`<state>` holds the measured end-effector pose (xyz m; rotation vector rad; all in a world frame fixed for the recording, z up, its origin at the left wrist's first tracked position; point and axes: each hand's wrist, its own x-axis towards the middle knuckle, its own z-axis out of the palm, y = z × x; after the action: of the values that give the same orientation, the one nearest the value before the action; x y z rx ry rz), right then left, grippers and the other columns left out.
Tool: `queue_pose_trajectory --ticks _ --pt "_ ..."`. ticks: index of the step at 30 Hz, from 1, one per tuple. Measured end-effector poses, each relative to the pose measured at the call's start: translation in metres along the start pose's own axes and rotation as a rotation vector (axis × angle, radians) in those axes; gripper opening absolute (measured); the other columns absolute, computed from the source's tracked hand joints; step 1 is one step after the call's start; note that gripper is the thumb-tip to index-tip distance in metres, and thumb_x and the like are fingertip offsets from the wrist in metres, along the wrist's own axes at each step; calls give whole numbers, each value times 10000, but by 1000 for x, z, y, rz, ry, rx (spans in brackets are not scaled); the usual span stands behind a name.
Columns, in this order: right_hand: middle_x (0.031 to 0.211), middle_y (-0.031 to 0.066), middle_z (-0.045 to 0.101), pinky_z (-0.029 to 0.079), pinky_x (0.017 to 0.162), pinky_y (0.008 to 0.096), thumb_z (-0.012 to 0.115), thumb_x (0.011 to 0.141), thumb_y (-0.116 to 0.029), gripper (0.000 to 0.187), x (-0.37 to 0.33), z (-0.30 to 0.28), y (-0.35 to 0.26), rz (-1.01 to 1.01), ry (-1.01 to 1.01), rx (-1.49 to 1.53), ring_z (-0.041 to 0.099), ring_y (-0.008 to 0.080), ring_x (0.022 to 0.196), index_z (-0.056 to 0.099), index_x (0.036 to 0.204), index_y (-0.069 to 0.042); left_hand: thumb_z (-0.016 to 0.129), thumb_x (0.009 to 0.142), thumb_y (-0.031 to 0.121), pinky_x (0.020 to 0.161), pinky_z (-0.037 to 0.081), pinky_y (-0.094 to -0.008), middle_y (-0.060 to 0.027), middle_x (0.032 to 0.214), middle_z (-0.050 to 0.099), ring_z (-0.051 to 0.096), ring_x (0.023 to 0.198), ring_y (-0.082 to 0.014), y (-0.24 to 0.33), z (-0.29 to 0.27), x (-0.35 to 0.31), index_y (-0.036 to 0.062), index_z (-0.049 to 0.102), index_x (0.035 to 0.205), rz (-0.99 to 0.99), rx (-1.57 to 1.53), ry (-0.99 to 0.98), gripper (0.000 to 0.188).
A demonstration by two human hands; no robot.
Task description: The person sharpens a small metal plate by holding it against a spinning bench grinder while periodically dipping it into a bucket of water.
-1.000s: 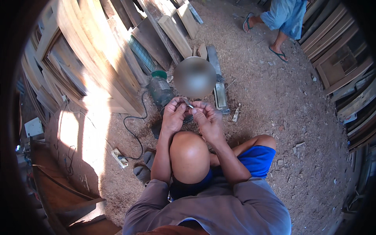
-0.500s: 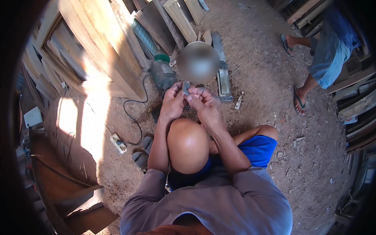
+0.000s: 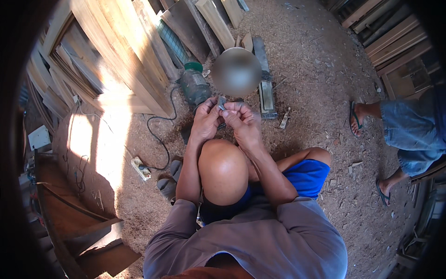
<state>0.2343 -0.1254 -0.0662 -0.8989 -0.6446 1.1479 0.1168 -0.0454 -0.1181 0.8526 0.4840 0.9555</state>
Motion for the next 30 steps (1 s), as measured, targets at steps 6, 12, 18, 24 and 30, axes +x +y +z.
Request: queue_pose_trajectory --ticks 6,12,18,24,30 --pt "815 21 647 434 595 191 664 845 -20 154 2 -1 3 -21 -5 10 525 43 652 640 990 24 660 887 185 773 552 -293 -48 1014 591 600 887 -125 1 2 -1 25 530 1111 -15 31 14 304" --pt "801 16 644 437 590 190 665 849 -34 163 2 -1 5 -6 16 -25 526 45 645 639 1002 19 622 915 191 751 551 -321 -38 974 587 609 873 -144 -2 -4 0 33 526 1115 -11 56 16 272" --pt "788 17 641 465 576 194 669 851 -50 122 3 -8 1 210 -7 191 555 58 638 632 963 -17 620 912 174 768 543 -322 -87 1051 611 613 912 -164 2 0 -3 10 511 1158 0 55 7 315" --pt "742 0 613 459 550 198 658 850 -31 62 10 -26 26 237 -14 146 544 63 599 622 898 -43 576 930 127 839 517 -350 -133 1120 613 616 961 -205 6 7 -4 -16 508 1214 74 -201 -115 326" --pt "744 -19 592 421 543 207 665 846 -40 77 11 -35 48 246 -35 -90 500 52 596 631 914 -54 574 915 61 845 505 -326 -95 1058 633 611 936 -163 -1 -6 -2 5 574 1143 4 -82 -5 235"
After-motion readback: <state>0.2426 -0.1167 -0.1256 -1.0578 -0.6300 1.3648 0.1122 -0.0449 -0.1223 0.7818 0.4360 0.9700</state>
